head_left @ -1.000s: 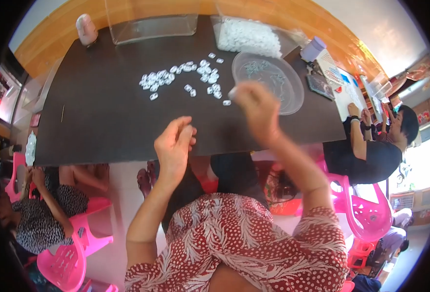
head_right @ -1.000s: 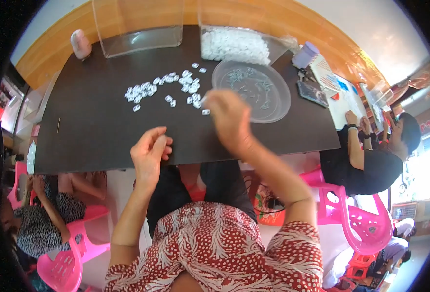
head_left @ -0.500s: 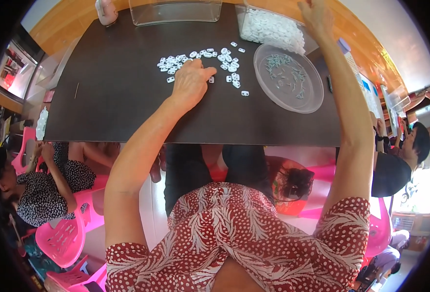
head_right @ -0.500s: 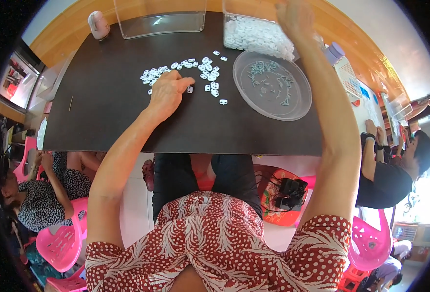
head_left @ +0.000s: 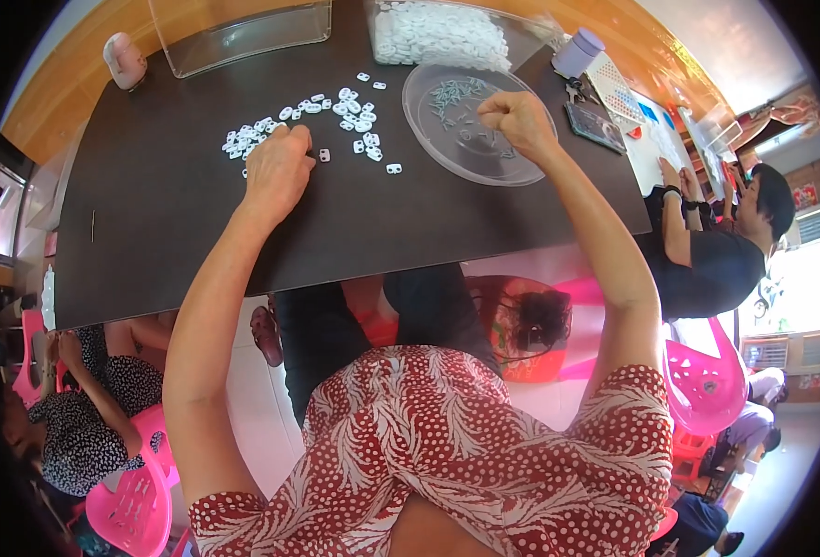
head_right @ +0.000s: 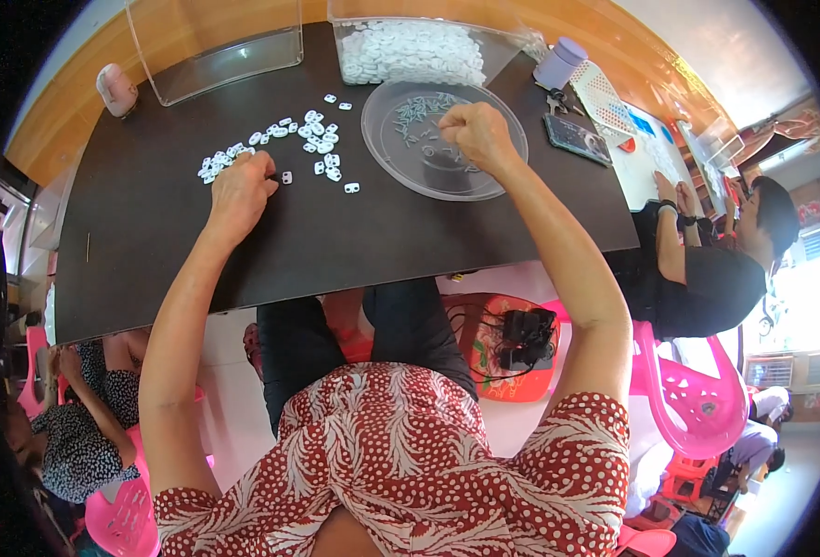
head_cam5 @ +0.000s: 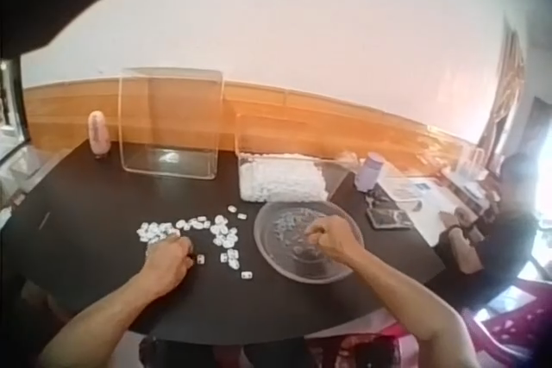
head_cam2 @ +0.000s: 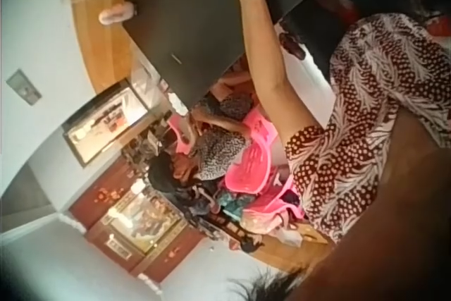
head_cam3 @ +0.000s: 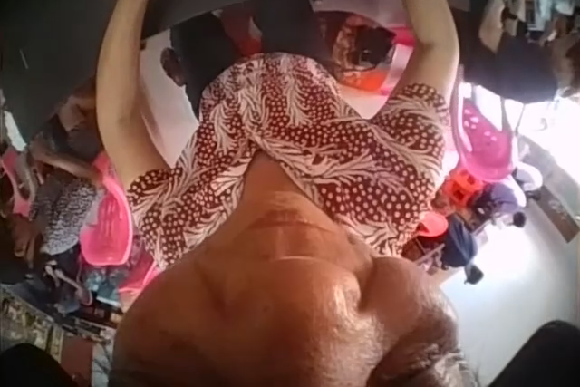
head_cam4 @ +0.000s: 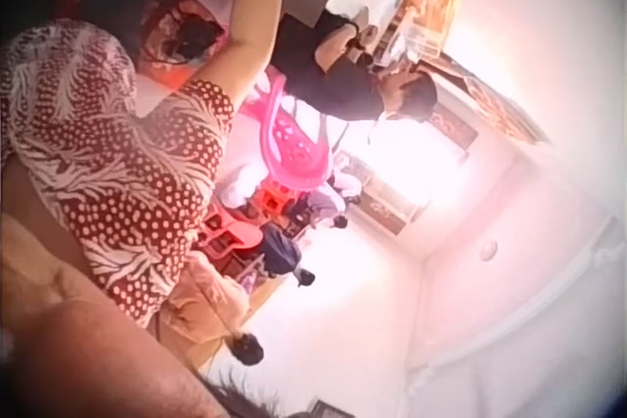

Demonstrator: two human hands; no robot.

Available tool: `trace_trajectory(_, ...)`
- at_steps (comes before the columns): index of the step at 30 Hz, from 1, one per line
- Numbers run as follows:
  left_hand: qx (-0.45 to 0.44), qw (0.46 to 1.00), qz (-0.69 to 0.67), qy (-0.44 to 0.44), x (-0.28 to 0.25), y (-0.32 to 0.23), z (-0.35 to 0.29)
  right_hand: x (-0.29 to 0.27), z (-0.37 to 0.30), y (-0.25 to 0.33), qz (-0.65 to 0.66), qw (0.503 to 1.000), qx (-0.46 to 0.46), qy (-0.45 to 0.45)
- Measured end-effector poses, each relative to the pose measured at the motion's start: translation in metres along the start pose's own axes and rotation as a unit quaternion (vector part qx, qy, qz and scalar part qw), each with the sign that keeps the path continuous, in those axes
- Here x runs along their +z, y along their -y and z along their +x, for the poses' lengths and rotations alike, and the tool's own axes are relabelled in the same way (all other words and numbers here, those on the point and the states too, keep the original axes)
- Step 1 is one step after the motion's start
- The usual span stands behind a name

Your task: Assembling small white plastic components by manually inserting tiny green pins into them.

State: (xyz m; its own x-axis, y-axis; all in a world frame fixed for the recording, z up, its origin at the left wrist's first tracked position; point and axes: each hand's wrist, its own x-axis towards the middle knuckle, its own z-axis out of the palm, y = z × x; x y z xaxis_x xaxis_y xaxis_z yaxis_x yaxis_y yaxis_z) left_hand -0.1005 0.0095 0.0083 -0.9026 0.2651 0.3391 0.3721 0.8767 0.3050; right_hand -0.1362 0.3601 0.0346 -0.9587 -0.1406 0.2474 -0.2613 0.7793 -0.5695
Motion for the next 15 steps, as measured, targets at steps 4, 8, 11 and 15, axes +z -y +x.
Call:
trace_trajectory(4,0.005,0.999,-0.048,-0.021,-0.011,-0.008,-0.025,0.003,-0.005,0.001,-0.092,0.995,-0.010,0.025)
trace_trajectory(8,-0.035,0.986,-0.151,-0.058,-0.022,-0.026,-0.054,0.008,-0.009,0.010,-0.178,0.976,-0.123,0.031)
trace_trajectory(11,-0.060,0.971,-0.217,-0.079,-0.025,-0.037,-0.072,0.011,-0.009,0.012,-0.125,0.985,-0.116,0.003)
trace_trajectory(15,-0.104,0.925,-0.351,-0.096,-0.024,-0.046,-0.086,0.006,-0.011,0.012,-0.142,0.982,-0.125,0.025)
